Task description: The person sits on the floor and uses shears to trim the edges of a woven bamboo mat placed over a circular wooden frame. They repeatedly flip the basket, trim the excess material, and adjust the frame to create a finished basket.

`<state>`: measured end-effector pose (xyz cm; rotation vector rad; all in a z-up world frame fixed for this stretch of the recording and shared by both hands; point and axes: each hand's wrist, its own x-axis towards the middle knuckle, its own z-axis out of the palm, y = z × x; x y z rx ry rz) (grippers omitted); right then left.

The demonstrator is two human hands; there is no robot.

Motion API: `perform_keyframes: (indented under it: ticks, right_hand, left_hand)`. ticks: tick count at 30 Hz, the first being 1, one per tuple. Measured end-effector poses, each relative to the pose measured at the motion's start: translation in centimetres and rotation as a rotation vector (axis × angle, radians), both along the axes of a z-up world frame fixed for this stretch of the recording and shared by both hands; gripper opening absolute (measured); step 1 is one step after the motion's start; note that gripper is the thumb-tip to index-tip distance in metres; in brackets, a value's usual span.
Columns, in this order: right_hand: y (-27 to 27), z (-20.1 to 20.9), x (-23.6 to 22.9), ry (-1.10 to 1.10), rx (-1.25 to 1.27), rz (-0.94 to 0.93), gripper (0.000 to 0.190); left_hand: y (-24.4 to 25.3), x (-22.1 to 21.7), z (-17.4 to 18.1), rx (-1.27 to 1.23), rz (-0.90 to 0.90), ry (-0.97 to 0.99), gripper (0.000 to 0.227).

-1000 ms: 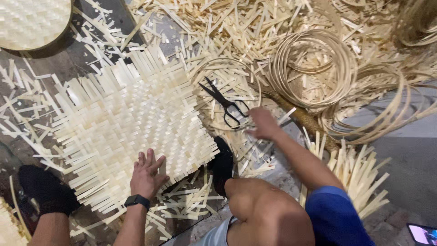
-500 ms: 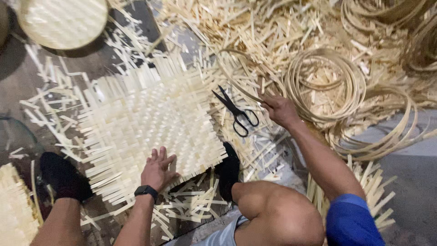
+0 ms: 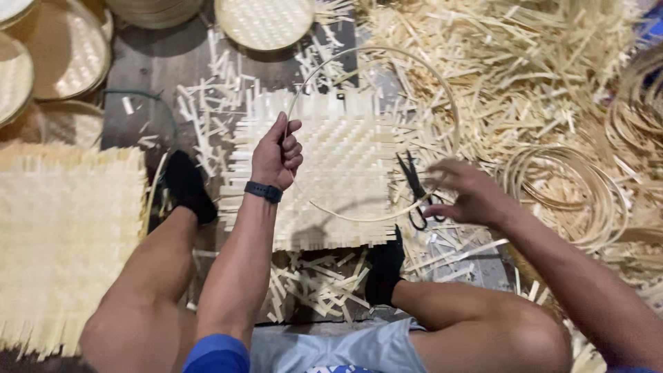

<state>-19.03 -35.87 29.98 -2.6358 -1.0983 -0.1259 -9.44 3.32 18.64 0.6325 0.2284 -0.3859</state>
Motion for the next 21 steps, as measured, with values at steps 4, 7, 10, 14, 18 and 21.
perform_keyframes:
  ticks: [4,7,10,14,18,21]
  right_hand:
    - [0.7,1.2,3.3,-0.028,0.261,-0.422,0.044]
    - [2.7,0.0,6.4,0.65,0.972,-0.562,0.055]
    - [4.8,-2.7,7.2,0.636,1.148,-0.509,0.046]
    - [6.6,-6.3,5.7,0.613,0.86,-0.609,0.043]
    - [5.1,-6.6,6.2,0.393,0.783,-0.567,0.046]
    - [5.7,-4.9,6.5,0.566,1.071,-0.585,0.056]
  left_hand:
    - [3.3,-2.1,0.0,-0.083,0.082,0.021,0.035]
    - [4.1,-3.0,-0.6,-0.079,0.076,0.048,0.035]
    - [4.5,-3.3,-1.6,-0.159,0.148,0.0,0.031]
    - [5.2,-3.6,-1.7,-0.345,0.322,0.014,0.037]
    - [4.8,-4.1,0.0,-0.13,0.256,-0.074,0.035]
    - [2.3,-5.4,1.6,0.134,0.188,-0.638,0.04]
